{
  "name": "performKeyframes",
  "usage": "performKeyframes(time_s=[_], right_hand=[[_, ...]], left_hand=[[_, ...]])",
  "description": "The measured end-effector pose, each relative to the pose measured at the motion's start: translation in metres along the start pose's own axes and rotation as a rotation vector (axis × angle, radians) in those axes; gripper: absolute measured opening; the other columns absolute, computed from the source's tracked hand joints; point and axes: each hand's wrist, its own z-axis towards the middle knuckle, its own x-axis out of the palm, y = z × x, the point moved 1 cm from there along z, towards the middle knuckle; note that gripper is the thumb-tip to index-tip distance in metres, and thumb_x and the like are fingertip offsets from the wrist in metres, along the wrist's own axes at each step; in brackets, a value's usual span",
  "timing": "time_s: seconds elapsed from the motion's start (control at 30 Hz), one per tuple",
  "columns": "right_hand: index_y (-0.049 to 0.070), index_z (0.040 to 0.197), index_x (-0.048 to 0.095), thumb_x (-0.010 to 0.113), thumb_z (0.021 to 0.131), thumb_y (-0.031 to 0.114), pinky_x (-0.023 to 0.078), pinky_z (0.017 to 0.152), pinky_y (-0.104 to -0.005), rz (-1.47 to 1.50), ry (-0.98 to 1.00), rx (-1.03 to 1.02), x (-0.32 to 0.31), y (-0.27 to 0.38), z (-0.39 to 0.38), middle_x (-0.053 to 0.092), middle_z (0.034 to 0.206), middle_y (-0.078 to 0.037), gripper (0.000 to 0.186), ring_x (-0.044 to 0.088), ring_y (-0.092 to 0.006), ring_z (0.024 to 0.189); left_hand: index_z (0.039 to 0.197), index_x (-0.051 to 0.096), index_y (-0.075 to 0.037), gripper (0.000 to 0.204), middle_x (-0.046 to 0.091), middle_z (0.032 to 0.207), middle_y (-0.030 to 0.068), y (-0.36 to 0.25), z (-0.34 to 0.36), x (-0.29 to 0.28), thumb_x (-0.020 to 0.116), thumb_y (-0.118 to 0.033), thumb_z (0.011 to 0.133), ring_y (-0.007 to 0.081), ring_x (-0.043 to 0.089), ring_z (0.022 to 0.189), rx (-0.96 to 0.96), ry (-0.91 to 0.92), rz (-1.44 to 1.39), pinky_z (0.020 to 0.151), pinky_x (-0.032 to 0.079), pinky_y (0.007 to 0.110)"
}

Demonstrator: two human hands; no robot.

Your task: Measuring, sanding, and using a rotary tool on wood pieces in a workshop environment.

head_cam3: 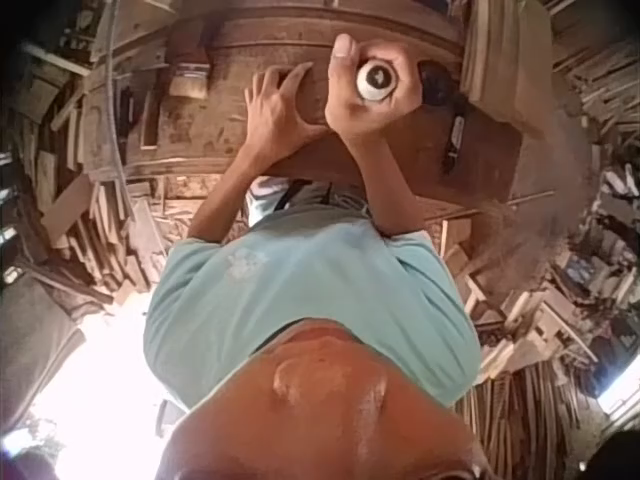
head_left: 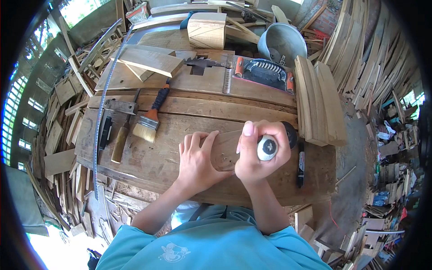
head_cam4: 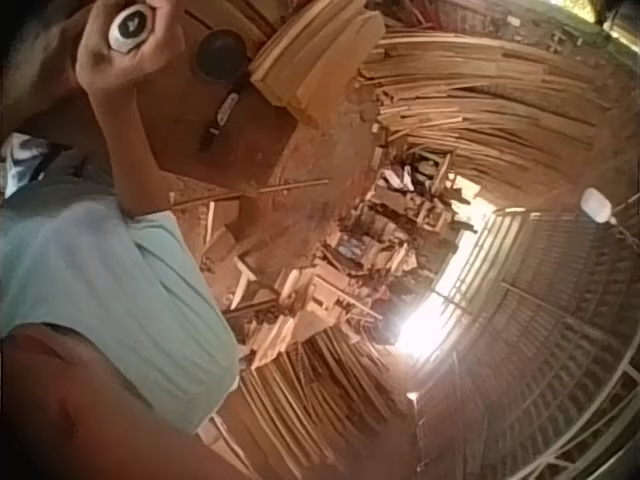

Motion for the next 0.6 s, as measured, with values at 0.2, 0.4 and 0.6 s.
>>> performKeyframes(time_s=[0.2,0.4,0.6], right_hand=[[0.004,0.086,0.055,0.076,0.092,0.003,0.041,0.056,-0.0240,-0.133,0.014,-0.181,0.008,0.018,-0.010,0.060,0.073,-0.002,0.022,0.051,-0.0073,0.060],[0.003,0.106,0.056,0.070,0.099,0.018,0.046,0.065,-0.0231,0.393,0.148,0.370,-0.020,0.007,0.018,0.061,0.089,-0.004,0.021,0.057,-0.0091,0.073],[0.002,0.114,0.069,0.072,0.093,0.010,0.047,0.066,-0.0257,0.192,0.648,0.153,-0.038,0.021,0.046,0.062,0.095,-0.005,0.022,0.059,-0.0119,0.079]], left_hand=[[0.143,0.053,-0.005,0.097,0.053,0.128,0.0163,0.003,-0.003,0.011,0.089,-0.048,0.063,0.0339,0.048,0.124,0.006,-0.013,0.109,0.106,0.038,0.050],[0.145,0.051,-0.006,0.105,0.051,0.131,0.0159,-0.005,-0.008,-0.001,0.090,-0.060,0.064,0.0332,0.047,0.127,-0.015,0.009,0.106,0.109,0.036,0.050],[0.145,0.049,-0.006,0.105,0.052,0.129,0.0166,-0.004,-0.007,-0.004,0.089,-0.060,0.065,0.0347,0.046,0.127,0.009,0.018,0.108,0.109,0.035,0.049]])
